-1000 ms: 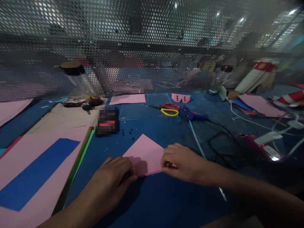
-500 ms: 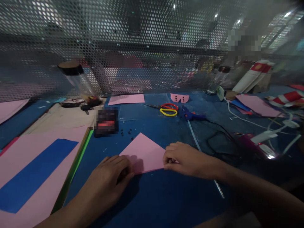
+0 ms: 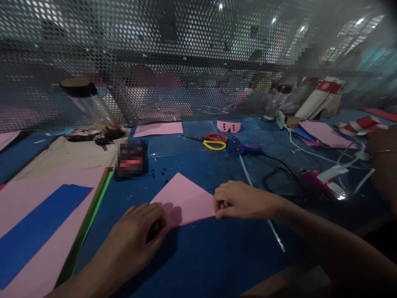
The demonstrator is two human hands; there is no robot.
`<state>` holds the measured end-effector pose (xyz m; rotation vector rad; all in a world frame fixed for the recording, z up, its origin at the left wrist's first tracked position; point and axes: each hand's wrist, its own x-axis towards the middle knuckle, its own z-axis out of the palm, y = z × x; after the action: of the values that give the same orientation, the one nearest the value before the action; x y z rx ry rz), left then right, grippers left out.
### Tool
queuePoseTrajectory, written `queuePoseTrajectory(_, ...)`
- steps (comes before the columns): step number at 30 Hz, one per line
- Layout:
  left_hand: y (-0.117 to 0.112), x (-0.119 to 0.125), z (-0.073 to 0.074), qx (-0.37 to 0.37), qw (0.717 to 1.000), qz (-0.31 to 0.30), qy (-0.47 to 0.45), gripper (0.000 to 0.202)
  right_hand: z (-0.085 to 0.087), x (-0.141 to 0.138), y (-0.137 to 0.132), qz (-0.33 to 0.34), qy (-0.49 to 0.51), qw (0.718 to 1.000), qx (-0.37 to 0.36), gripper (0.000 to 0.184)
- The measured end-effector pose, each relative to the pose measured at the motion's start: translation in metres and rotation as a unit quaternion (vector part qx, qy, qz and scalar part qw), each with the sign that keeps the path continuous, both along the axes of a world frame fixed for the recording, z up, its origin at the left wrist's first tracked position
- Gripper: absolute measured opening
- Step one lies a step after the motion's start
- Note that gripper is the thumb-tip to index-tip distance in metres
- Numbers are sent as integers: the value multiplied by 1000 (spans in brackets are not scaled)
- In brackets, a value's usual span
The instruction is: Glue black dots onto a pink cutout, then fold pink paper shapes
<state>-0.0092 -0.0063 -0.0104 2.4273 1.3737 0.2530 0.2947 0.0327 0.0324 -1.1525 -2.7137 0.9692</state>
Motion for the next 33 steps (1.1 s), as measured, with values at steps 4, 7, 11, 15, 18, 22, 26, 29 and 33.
queuePoseTrajectory(4, 1, 0, -1, -3, 1000, 2, 2, 19, -3, 1, 1, 5, -8, 1000, 7, 7)
queuePoseTrajectory(7, 1, -1, -2, -2, 1000, 3, 10, 20, -4, 4, 2, 0, -14, 1000, 6, 7)
queuePoseTrajectory(11, 0, -2, -2, -3, 1000, 3, 14, 21, -2, 7, 3, -11, -28, 1000, -4, 9)
queuePoseTrajectory(15, -1, -2, -3, 2, 1000, 4, 15, 24, 0, 7, 5, -15, -39, 999, -10, 10)
queuePoseTrajectory(18, 0, -2, -3, 8, 1000, 2, 11, 23, 1, 8, 5, -17, -44, 999, -12, 10)
queuePoseTrajectory(22, 1, -2, -4, 8, 1000, 2, 12, 22, 2, 11, 6, -26, -56, 998, -22, 9)
queuePoseTrajectory(26, 0, -2, -4, 0, 1000, 7, 15, 21, 1, 13, 7, -30, -58, 998, -26, 9)
queuePoseTrajectory(29, 0, -3, -5, -5, 1000, 5, 16, 23, 2, 14, 7, -33, -62, 997, -27, 8)
queuePoseTrajectory(33, 0, -3, -3, -4, 1000, 2, 8, 23, 3, 15, 8, -31, -76, 996, -21, 9)
